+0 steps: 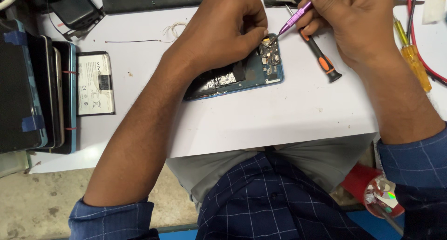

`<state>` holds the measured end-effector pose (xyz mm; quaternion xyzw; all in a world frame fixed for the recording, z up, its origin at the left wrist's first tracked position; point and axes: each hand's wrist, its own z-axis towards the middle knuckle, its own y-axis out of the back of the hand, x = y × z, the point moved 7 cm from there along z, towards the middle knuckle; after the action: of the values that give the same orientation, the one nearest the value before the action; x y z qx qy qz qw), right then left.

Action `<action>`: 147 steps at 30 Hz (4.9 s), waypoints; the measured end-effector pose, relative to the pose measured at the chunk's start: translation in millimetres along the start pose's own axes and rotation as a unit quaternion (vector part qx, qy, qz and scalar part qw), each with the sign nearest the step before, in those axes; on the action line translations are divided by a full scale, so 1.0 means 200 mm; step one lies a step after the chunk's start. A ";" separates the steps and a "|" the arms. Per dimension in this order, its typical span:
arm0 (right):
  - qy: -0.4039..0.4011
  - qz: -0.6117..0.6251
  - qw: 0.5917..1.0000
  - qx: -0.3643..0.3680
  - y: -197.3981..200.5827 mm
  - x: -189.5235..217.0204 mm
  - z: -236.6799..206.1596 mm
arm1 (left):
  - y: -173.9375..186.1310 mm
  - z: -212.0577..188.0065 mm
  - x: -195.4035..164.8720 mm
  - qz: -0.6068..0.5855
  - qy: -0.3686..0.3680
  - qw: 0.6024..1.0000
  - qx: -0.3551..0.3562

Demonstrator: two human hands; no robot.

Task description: The person disassembles a smartphone on a repair bench. They use a purple pry tool to lift components, unscrew screws from the exposed motherboard with a screwdriver, and finally lift the motherboard out of the phone body and handle it in both hands.

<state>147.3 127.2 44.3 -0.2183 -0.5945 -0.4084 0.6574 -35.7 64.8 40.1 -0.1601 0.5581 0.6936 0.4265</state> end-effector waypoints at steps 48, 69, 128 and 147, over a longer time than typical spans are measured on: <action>0.023 0.013 0.996 -0.091 0.17 -0.13 -0.06 | 0.11 -0.03 0.10 -0.053 0.092 0.994 0.034; 0.022 -0.187 0.976 -0.109 0.17 -0.09 -0.11 | 0.08 0.00 0.13 -0.019 0.028 0.999 0.016; -0.132 -0.425 0.850 0.283 -0.37 0.05 0.01 | 0.04 -0.02 0.16 -0.032 0.054 0.998 0.015; -0.088 -0.348 0.921 0.151 -0.36 0.10 -0.07 | 0.05 -0.02 0.16 -0.064 0.088 0.993 0.044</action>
<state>97.5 70.5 46.3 0.0684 -0.7432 -0.4959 0.4439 -63.8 73.6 22.1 -0.2367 0.6120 0.6229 0.4259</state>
